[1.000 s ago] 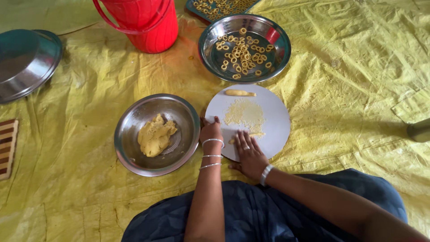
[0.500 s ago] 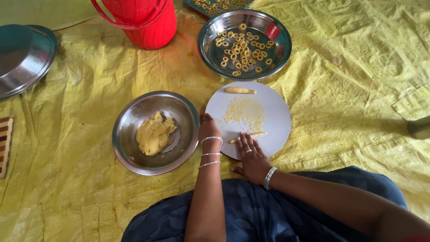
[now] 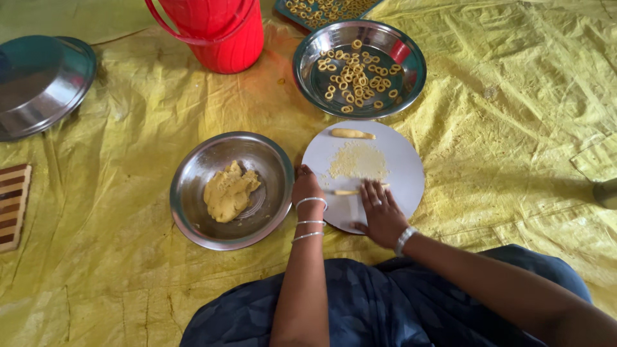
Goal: The person rolls small pieces of dough into thin ropes on a floured plate, then joins the ends to form rings and places them into a metal bowl. The process is repeated multiple times using dough from a separate bowl.
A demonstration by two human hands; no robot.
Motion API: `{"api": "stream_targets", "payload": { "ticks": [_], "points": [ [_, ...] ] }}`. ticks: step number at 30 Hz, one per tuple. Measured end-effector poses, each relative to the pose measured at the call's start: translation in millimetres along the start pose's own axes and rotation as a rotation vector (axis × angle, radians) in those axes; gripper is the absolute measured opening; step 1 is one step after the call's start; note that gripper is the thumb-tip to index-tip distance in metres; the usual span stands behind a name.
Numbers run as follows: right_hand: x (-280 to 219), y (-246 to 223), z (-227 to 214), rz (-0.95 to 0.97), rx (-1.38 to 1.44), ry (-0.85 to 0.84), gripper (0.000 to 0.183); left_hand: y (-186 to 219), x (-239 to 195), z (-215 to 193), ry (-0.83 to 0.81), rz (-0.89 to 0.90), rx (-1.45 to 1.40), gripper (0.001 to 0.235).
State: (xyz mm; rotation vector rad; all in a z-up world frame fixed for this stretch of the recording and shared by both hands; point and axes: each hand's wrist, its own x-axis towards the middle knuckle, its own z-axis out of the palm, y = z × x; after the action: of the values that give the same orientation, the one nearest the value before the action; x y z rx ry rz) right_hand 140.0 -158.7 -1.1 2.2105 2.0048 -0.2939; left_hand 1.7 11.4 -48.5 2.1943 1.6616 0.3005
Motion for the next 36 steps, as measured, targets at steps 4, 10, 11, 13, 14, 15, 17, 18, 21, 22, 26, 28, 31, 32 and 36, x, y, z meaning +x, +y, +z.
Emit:
{"api": "stream_targets", "payload": {
  "ticks": [4,10,11,13,14,15,17,18,21,22,26,28,31,32,36],
  "points": [
    [-4.6,-5.2,0.3,0.047,0.004,-0.077,0.103,3.9,0.0,-4.3,-0.059,-0.036,-0.016,0.063],
    [56.8,10.0,-30.5,0.185,0.043,0.024,0.094,1.4,-5.9,-20.6,-0.168,-0.044,-0.037,0.084],
    [54.2,11.2,-32.0,0.203,-0.015,0.032,0.096,-0.9,-5.6,-20.0,-0.161,-0.027,-0.03,0.092],
    [32.2,16.0,-30.5,0.246,-0.141,0.04,0.101,-2.7,-6.9,-10.3,-0.121,0.001,-0.008,0.09],
    [20.2,17.0,-30.2,0.252,-0.131,-0.023,0.102,-2.0,-2.9,-5.8,-0.077,0.014,0.007,0.081],
    [6.7,17.4,-28.9,0.259,-0.121,-0.086,0.104,-1.5,1.0,-1.1,-0.033,0.025,0.022,0.071],
    [-9.3,16.9,-24.3,0.258,-0.11,-0.135,0.106,-2.3,5.1,7.5,-0.044,-0.015,0.006,0.068],
    [-12.4,16.9,-21.6,0.253,-0.108,-0.12,0.106,-2.4,5.2,10.5,-0.052,-0.034,0.001,0.066],
    [2.4,21.4,-19.6,0.279,-0.026,-0.096,0.102,-1.4,2.7,7.2,-0.042,-0.008,0.031,0.073],
    [12.4,24.9,-21.3,0.294,0.012,-0.089,0.099,0.1,2.3,2.6,-0.085,-0.027,0.02,0.074],
    [22.7,33.0,-21.1,0.256,0.006,0.065,0.099,3.1,-2.5,-11.2,-0.157,-0.036,0.009,0.085],
    [10.9,32.2,-16.3,0.252,0.012,0.007,0.102,2.2,-3.4,-10.4,-0.139,-0.019,0.016,0.089],
    [-5.3,29.9,-10.0,0.202,-0.018,-0.066,0.11,1.0,-1.6,-4.6,-0.085,-0.011,0.012,0.084],
    [-5.6,29.4,-9.2,0.212,-0.007,-0.075,0.108,1.1,-1.0,-3.8,-0.056,-0.008,0.01,0.081],
    [4.8,28.0,-7.0,0.201,0.051,0.067,0.106,4.1,-3.9,-14.8,-0.09,-0.026,-0.005,0.081]
  ]
}}
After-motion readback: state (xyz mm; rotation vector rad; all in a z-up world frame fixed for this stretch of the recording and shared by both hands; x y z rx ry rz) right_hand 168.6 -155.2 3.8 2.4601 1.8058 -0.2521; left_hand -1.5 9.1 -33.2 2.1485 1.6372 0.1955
